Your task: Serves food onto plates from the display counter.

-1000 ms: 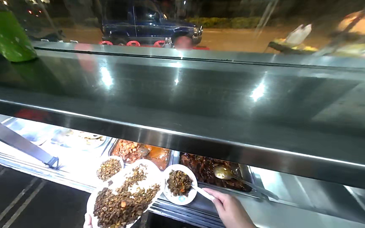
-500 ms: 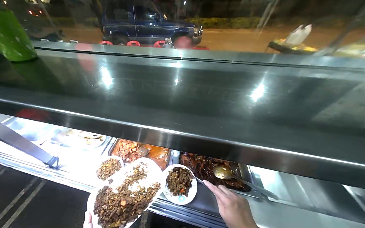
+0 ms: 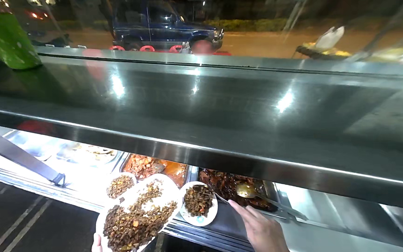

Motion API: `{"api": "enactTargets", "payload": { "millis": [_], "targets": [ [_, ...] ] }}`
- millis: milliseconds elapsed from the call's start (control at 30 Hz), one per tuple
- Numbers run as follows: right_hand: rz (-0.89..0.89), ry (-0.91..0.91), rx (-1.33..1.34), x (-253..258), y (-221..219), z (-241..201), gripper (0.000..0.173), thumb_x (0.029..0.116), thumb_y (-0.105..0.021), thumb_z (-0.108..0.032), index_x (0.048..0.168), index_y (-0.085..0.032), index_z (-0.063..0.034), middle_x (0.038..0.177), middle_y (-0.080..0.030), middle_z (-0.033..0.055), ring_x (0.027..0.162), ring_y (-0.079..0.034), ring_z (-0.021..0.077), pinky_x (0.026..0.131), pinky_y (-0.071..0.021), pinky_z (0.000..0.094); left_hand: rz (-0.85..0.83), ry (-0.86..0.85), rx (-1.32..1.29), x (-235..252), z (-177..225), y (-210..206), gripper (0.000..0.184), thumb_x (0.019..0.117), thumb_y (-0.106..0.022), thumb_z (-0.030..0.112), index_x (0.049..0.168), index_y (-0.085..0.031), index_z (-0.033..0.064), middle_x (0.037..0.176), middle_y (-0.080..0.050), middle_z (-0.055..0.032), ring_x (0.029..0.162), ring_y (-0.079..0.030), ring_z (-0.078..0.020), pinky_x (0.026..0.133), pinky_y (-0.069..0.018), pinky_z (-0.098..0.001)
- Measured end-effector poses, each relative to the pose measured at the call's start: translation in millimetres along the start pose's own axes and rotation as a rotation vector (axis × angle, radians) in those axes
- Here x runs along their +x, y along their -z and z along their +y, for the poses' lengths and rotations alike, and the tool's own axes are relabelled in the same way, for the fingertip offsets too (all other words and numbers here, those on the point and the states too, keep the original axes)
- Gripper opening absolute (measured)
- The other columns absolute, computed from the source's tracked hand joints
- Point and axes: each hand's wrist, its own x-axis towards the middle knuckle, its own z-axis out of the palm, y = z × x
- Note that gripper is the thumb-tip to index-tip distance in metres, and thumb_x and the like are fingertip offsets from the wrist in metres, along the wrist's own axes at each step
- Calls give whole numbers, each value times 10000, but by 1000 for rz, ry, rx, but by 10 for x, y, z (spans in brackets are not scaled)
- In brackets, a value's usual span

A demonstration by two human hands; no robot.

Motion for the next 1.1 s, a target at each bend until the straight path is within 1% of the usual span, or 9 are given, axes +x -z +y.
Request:
{"api": "enactTargets", "payload": {
  "millis": [267, 433, 533, 600, 700, 800, 867, 967, 1100],
  "targets": [
    [-90, -40, 88, -12, 105, -89, 449, 891, -559, 46, 1248, -763, -133, 785, -709, 172, 598, -695, 340, 510, -554, 491, -14, 21, -40, 19, -52, -4, 494, 1117, -72, 365, 1126, -544, 217, 880, -733, 177, 850, -699, 60, 777, -610, -202],
    [-240, -69, 148, -99, 151, -131, 448, 904, -567, 53, 1270, -751, -129, 824, -722, 192, 648, -711, 371, 558, -567, 529, -10, 43, -48, 16, -35, -56, 500, 1116, -66, 386, 1108, -541, 230, 862, -730, 183, 832, -699, 63, 756, -613, -202],
    [-175, -86, 231, 39, 211, -154, 407, 950, -532, 27, 1268, -747, -109, 885, -747, 187, 705, -729, 367, 612, -580, 550, -34, 60, -24, 14, -50, -76, 519, 1112, -60, 400, 1138, -546, 218, 881, -735, 159, 842, -707, 36, 757, -620, -222],
    [-56, -8, 251, 183, 153, -153, 401, 960, -502, -39, 1250, -761, -141, 827, -728, 135, 636, -700, 300, 555, -570, 485, -74, 92, -15, 12, -57, -111, 552, 1107, -44, 402, 1140, -560, 210, 895, -749, 123, 849, -719, 7, 760, -627, -243],
    [105, 134, 254, 438, -74, -230, 405, 964, -487, -110, 1220, -777, -232, 710, -626, 64, 526, -598, 205, 466, -511, 378, -169, 165, -46, -18, -42, -208, 604, 1101, -32, 419, 1137, -593, 200, 920, -770, 80, 870, -735, -30, 774, -636, -271],
    [82, 204, 258, 601, -223, -318, 417, 924, -532, -65, 1209, -782, -238, 745, -625, 82, 553, -611, 216, 491, -531, 379, -243, 229, -69, -46, -59, -283, 626, 1097, -24, 424, 1161, -598, 184, 960, -776, 43, 901, -743, -64, 794, -640, -299],
    [40, 269, 249, 579, -266, -301, 399, 885, -546, -49, 1148, -803, -204, 753, -645, 101, 558, -633, 236, 487, -542, 398, -238, 255, -82, -58, -84, -335, 621, 1100, -25, 421, 1180, -586, 170, 970, -774, 27, 906, -744, -79, 793, -641, -310],
    [8, 357, 241, 480, -183, -221, 394, 896, -515, -87, 1128, -804, -223, 705, -596, 73, 518, -589, 208, 444, -497, 369, -202, 270, -87, -46, -127, -363, 636, 1098, -14, 421, 1202, -581, 151, 979, -772, 15, 914, -744, -90, 793, -640, -314],
    [6, 272, 241, 569, -70, -202, 407, 940, -500, -101, 1197, -786, -234, 715, -604, 69, 531, -595, 215, 461, -506, 385, -212, 302, -67, -42, -161, -367, 633, 1099, -17, 421, 1221, -569, 135, 985, -769, -2, 922, -743, -103, 799, -637, -319]
  ]
}}
